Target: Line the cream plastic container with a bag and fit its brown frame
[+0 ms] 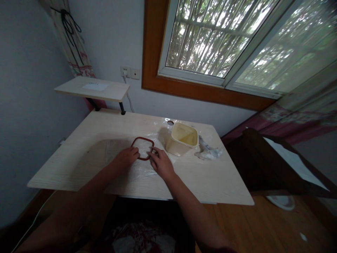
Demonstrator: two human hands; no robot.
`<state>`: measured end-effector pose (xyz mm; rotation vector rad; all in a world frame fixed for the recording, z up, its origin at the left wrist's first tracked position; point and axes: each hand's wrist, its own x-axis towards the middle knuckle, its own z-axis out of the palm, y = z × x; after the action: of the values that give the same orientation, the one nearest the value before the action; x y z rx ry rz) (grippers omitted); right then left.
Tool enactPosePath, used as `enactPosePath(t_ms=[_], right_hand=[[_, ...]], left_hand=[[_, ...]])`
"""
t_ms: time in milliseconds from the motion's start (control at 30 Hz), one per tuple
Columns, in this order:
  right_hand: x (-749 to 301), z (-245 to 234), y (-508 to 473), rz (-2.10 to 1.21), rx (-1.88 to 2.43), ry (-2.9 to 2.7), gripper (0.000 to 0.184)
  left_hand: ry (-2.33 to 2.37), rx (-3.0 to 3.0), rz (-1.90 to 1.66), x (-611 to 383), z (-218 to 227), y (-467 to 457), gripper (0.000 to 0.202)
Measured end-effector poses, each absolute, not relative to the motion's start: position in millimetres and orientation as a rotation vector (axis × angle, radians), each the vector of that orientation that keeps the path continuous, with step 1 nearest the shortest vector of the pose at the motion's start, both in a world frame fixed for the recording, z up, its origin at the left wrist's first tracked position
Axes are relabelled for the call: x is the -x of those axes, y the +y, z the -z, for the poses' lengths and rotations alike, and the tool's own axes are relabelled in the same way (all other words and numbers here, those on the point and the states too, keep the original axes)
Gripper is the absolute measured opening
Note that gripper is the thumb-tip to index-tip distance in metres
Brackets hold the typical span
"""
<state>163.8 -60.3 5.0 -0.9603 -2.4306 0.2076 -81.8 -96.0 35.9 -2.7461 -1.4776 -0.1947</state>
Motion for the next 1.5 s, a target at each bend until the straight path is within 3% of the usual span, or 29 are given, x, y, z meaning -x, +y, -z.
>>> enactPosePath(t_ms=[133,333,500,633,833,1100,1300,1500], right_hand=[[-164.5,-0.3,-59.5,-0.18,0.936,-2.475,0.038],[-165.2,1.6,-58.1,-0.189,0.939,-2.48,0.035],[-165.5,1.4,-58.1,-0.193,0.944,-2.485,0.034],[-166.0,3.1,-58.0,-0.203,0.936,-2.486,0.033],[-166.1,2.4,-59.7,-0.197,0.928,-2.499,0.031],[-165.6,-9.4,-64.8,-0.158,0.91,-2.582,0.03],[-165.2,-14.4,-60.3,-0.172,0.787,-2.665,0.018],[-170.1,-7.6,-60.1,-0.164,0.854,-2.619,0.017]], left_hand=[[-1.526,2.692,0.347,85.5,-29.5,-96.3,0.02],[-2.104,2.106,0.635,151.7,-7.8,-97.8,0.036],[-2.504,1.752,0.603,197.8,10.0,-95.8,0.056],[-2.68,1.724,0.727,205.0,2.6,-84.3,0.061],[-2.883,1.723,0.974,197.6,-16.0,-71.6,0.052],[-2.732,1.649,1.186,191.0,-11.3,-66.7,0.035],[-2.698,1.679,1.148,209.4,-13.6,-48.2,0.036],[-2.737,1.695,0.891,243.9,-32.1,-9.9,0.028]])
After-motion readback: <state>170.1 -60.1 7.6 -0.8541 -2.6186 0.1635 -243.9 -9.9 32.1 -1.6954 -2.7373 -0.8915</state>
